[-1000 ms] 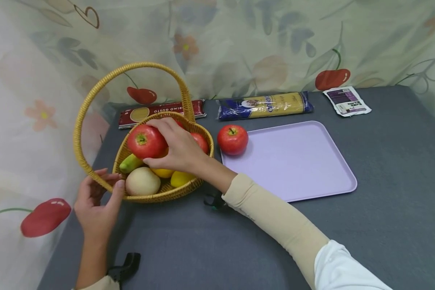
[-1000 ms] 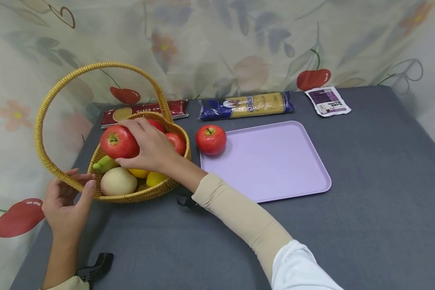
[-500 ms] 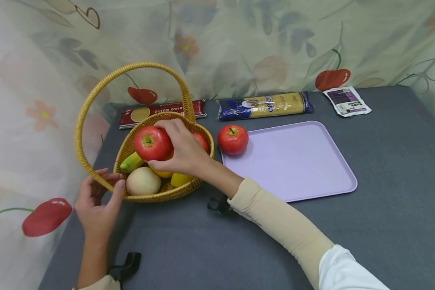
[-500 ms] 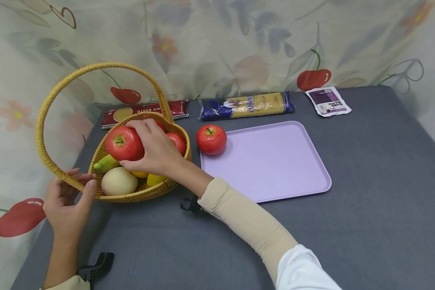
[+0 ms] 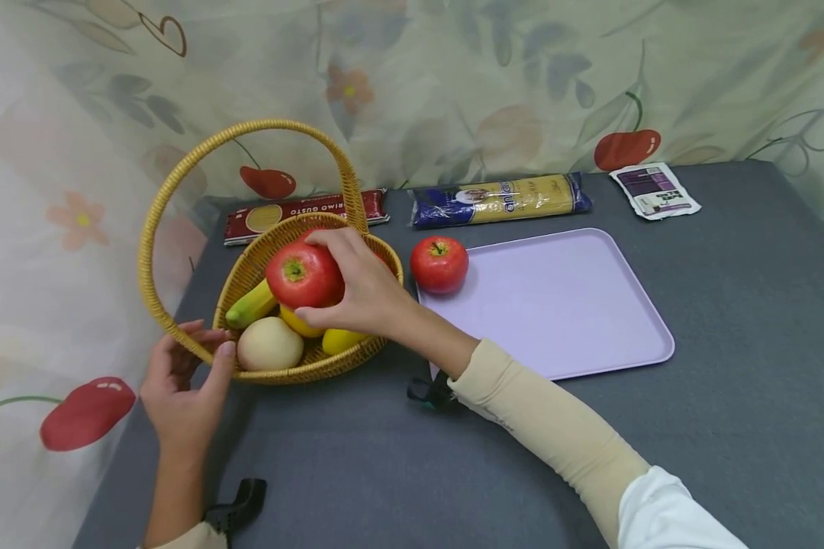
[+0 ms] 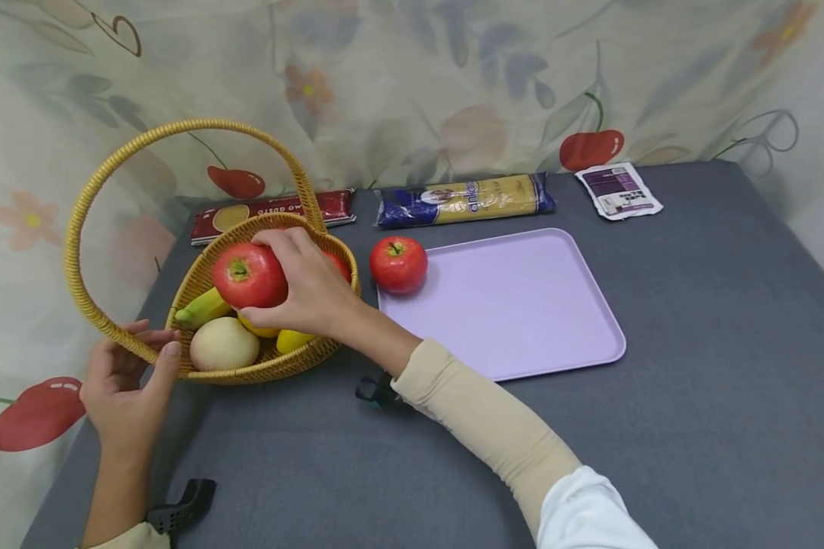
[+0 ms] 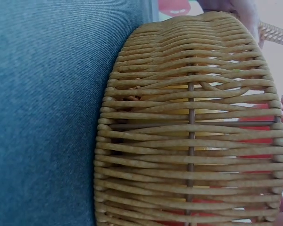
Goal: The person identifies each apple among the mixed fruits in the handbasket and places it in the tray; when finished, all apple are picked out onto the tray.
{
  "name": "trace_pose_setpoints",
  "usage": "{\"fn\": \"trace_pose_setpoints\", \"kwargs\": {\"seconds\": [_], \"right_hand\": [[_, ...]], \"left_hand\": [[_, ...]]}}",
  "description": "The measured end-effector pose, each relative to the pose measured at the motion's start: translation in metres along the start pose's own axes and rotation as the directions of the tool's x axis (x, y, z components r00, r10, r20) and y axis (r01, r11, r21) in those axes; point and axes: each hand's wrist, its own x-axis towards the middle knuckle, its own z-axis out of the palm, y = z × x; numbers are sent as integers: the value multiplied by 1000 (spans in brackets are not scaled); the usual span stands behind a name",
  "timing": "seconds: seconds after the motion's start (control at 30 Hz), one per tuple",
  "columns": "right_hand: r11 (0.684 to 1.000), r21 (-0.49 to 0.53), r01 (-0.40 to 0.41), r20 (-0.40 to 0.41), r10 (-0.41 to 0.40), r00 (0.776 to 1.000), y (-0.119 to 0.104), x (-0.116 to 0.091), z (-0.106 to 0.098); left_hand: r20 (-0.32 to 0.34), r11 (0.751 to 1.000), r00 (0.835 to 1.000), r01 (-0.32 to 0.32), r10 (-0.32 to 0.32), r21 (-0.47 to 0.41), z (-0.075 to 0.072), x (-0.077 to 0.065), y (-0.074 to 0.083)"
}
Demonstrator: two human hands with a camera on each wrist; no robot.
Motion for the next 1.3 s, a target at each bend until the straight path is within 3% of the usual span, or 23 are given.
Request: {"fn": "trace_pose_setpoints", "kwargs": {"seconds": [0.37,0.83,1.3], "right_hand": [[1000,18,-8,-29,9,1000,1,-11,-14],[998,39,-51,-79,54,995,2,-20,-32],[984,150,-99,-137,120,983,15,-28,-53]], "left_hand": [[3,999,1000,1,-1,32,-1,-1,2],[2,1000,1000,-5,5,11,0,0,-2],[9,999,1000,11,-12,42,-1,0,0]]}}
